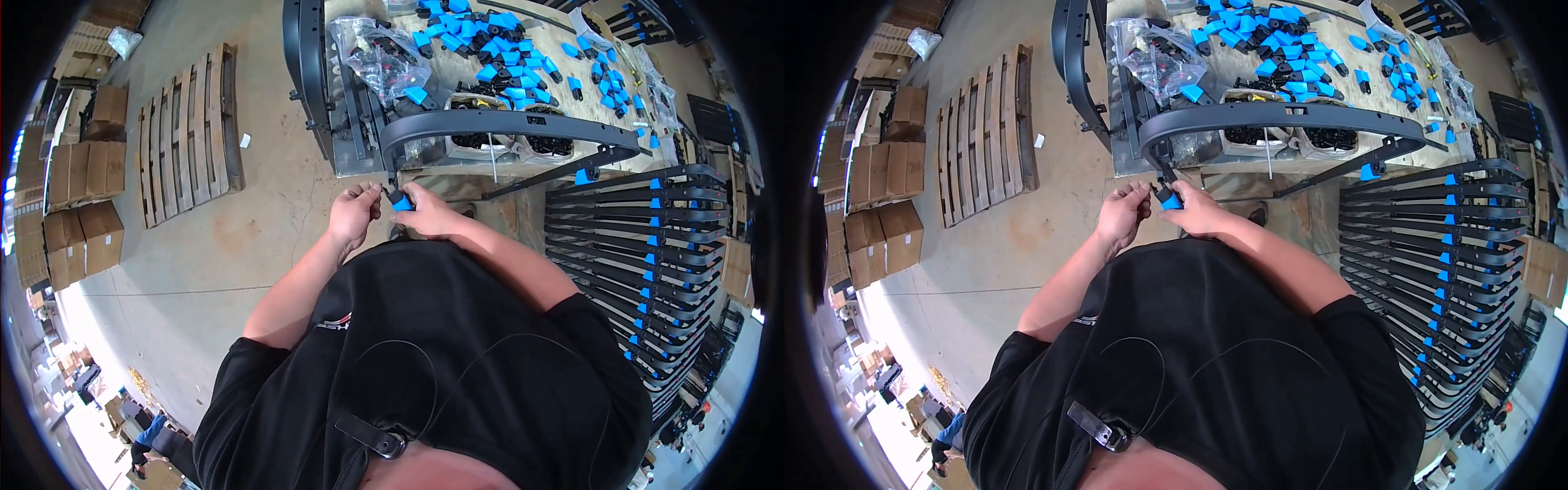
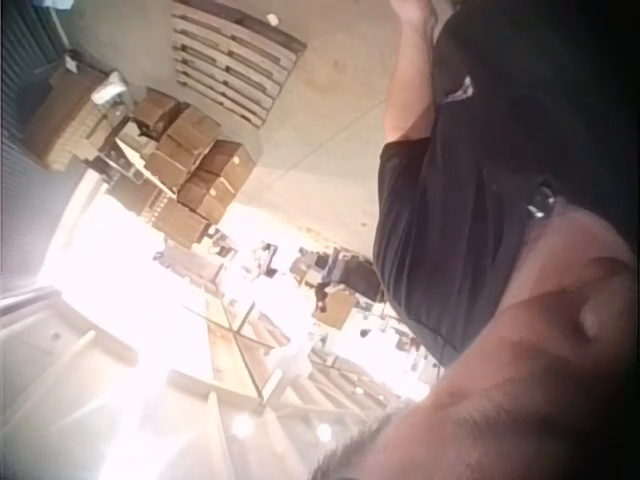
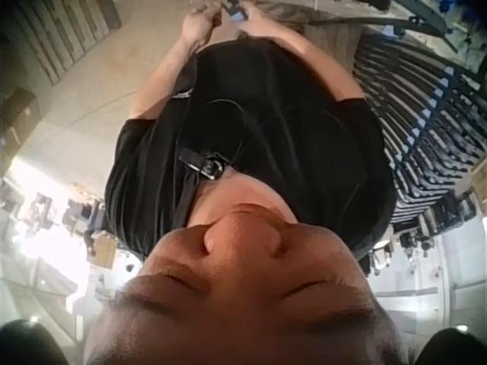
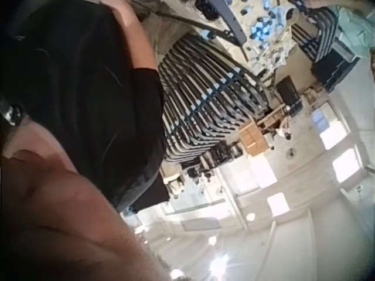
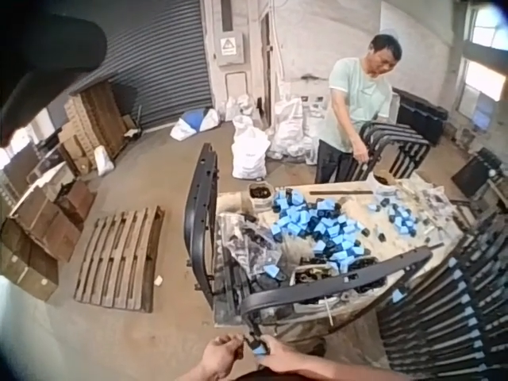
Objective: Assembling metal furniture frames by attaching plastic joints and securing them with screws.
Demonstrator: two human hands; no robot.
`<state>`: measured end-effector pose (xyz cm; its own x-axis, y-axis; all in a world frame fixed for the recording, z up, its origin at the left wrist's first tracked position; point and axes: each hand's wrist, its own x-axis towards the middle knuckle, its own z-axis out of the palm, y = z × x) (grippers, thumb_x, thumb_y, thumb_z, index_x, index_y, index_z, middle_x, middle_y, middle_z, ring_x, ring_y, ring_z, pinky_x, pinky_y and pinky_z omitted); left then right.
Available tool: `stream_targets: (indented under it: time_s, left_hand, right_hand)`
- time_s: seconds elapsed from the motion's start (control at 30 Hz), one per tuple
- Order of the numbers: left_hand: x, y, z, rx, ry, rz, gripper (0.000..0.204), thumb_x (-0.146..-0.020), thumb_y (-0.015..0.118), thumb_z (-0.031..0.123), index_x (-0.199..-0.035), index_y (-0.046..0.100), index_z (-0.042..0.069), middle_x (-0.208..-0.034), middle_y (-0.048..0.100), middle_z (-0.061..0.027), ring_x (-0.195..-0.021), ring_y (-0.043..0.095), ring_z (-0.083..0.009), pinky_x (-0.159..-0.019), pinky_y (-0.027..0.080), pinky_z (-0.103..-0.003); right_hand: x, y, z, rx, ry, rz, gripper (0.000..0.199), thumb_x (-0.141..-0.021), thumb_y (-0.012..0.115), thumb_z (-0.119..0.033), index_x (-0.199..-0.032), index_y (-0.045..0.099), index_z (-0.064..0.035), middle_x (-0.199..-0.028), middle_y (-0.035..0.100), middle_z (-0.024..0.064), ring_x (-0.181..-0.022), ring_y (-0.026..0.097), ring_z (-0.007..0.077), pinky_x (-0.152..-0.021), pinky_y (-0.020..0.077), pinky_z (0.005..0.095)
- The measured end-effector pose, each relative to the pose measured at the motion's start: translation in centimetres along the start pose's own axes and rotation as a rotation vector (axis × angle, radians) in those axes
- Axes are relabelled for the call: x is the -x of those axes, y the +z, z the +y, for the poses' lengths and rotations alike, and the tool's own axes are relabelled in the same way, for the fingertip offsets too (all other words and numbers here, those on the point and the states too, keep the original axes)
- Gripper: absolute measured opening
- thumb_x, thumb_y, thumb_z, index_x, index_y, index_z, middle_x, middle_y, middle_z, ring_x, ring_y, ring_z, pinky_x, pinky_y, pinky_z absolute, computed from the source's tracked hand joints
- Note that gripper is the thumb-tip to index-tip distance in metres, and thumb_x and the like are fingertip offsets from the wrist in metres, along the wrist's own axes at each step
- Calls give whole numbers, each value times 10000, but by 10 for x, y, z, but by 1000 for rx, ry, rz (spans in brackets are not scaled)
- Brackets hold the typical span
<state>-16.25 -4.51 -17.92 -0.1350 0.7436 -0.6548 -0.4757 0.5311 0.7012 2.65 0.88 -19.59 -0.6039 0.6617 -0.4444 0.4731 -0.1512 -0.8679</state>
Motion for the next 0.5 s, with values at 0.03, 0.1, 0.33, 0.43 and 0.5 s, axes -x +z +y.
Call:
stream_targets:
  time_s: [0.03, 0.1, 0.33, 0.43, 0.5]
  left_hand:
    - [-1, 0, 1, 2, -3, -2, 141, -994, 628, 168, -1015, 619, 29, -764, 562, -13, -607, 500, -112, -570, 432, -269]
    - [-2, -2, 5, 174, -38, -69, 137, -1006, 565, 135, -1035, 614, 11, -836, 608, -45, -674, 554, -149, -651, 482, -296]
    - [1, -6, 8, 193, 2, -127, 176, -1021, 508, 120, -1121, 601, 8, -898, 632, -71, -765, 582, -174, -730, 500, -308]
    - [-3, -8, 4, 192, 20, -154, 164, -1020, 502, 106, -1125, 592, 17, -914, 641, -79, -774, 592, -177, -736, 506, -308]
    - [-7, -12, 2, 203, 24, -153, 154, -1018, 501, 100, -1117, 590, 22, -919, 645, -83, -775, 595, -178, -735, 509, -309]
  right_hand:
    - [-4, 2, 0, 31, -43, 33, 678, -799, 803, -348, -1278, 528, 45, -1109, 665, 223, -1017, 656, 308, -913, 500, 404]
    - [-6, 1, 1, 6, -11, 15, 720, -789, 808, -337, -1316, 510, 53, -1156, 657, 230, -1056, 648, 313, -944, 492, 391]
    - [-20, 21, 61, -353, -98, 0, 716, -781, 818, -263, -1332, 491, 58, -1212, 636, 165, -1122, 616, 239, -971, 475, 352]
    - [-22, 26, 49, -397, -72, 31, 680, -790, 808, -194, -1337, 482, 44, -1194, 628, 130, -1108, 605, 199, -966, 472, 332]
    - [-16, 23, 20, -448, -17, 20, 623, -807, 787, -145, -1320, 483, 39, -1151, 631, 117, -1069, 608, 189, -947, 478, 325]
